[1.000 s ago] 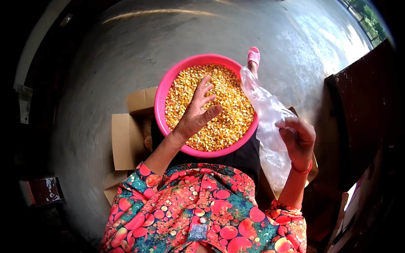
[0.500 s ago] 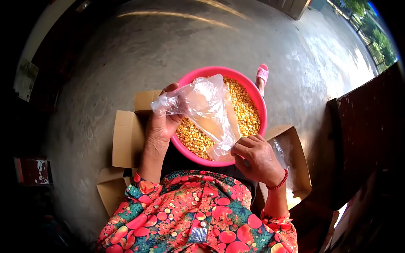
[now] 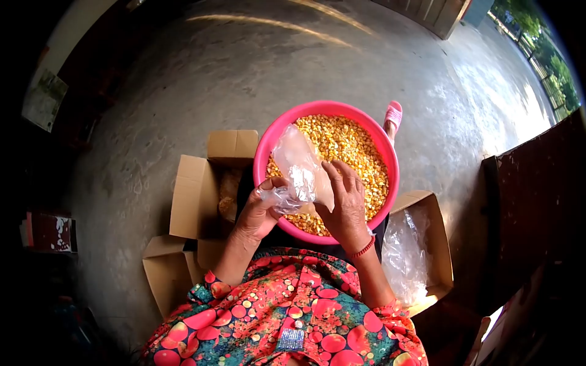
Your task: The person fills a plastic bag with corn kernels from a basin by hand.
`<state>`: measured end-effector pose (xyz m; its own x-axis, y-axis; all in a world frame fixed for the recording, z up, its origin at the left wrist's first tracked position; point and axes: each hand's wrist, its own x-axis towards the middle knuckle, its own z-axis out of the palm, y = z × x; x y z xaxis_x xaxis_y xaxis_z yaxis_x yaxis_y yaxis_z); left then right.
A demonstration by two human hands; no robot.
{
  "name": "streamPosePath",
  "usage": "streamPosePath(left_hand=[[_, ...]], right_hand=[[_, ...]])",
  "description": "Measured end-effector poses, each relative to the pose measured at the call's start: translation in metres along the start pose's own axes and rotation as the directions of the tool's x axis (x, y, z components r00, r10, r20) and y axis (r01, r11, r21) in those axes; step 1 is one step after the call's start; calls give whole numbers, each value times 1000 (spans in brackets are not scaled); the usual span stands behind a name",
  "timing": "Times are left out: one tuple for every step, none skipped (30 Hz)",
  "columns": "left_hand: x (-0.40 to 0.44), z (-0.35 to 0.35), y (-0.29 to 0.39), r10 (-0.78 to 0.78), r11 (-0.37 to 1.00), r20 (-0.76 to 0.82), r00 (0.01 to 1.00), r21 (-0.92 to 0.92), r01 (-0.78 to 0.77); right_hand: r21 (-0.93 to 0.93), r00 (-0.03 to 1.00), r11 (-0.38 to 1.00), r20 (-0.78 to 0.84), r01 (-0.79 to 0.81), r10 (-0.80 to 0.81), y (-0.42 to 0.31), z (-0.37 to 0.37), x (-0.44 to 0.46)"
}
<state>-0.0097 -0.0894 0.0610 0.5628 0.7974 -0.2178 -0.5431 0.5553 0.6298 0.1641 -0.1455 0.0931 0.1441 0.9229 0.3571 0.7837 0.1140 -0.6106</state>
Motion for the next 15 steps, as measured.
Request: streamPosePath(left_hand=[[-3, 0, 1, -32, 999, 14, 999, 8, 32], [-5, -4, 3, -28, 1000, 9, 1000, 8, 28], [-9, -10, 7, -66, 997, 25, 998, 33, 65], [-12, -17, 9, -104, 993, 40, 994, 57, 102], [-14, -23, 6, -92, 995, -14, 996, 44, 92], [-17, -32, 9, -76, 995, 7, 997, 71, 75], [-18, -37, 9, -31, 953, -73, 997, 297, 51], [-19, -40, 9, 34, 860, -141, 990, 509, 43], [-18, -40, 10, 94, 810, -76, 993, 585, -32], [-23, -36, 10, 105, 809, -80, 991, 587, -38], [-29, -27, 9, 304, 580, 9, 953, 792, -192], [-33, -12, 12, 455, 276, 147, 878, 914, -296], [-34, -4, 15, 446, 174, 218, 868, 930, -324], [-34, 9, 14, 487, 94, 320, 813, 906, -413], [-35, 23, 12, 469, 25, 356, 808, 910, -415]], right_hand=[[-7, 1000, 1000, -17, 14, -14, 13, 12, 1], [-19, 995, 997, -63, 80, -81, 23, 18, 2], [83, 999, 997, -47, 2, 2, 28, 20, 1], [182, 996, 980, -22, -77, 83, 31, 21, 1], [244, 992, 968, -100, -49, 75, 31, 21, -1], [367, 988, 924, -61, -109, 140, 33, 19, -3], [529, 978, 836, -47, -148, 203, 38, 21, -6], [673, 965, 718, -22, -178, 260, 43, 23, -7], [753, 962, 624, 42, -208, 270, 49, 23, -8], [803, 942, 530, 112, -273, 316, 47, 21, -8], [788, 943, 546, 129, -286, 307, 48, 22, -8], [772, 943, 562, 146, -297, 298, 49, 24, -8], [775, 945, 559, 151, -295, 289, 46, 25, -8], [761, 940, 562, 193, -324, 281, 41, 26, -7], [747, 935, 566, 231, -349, 271, 36, 26, -6]])
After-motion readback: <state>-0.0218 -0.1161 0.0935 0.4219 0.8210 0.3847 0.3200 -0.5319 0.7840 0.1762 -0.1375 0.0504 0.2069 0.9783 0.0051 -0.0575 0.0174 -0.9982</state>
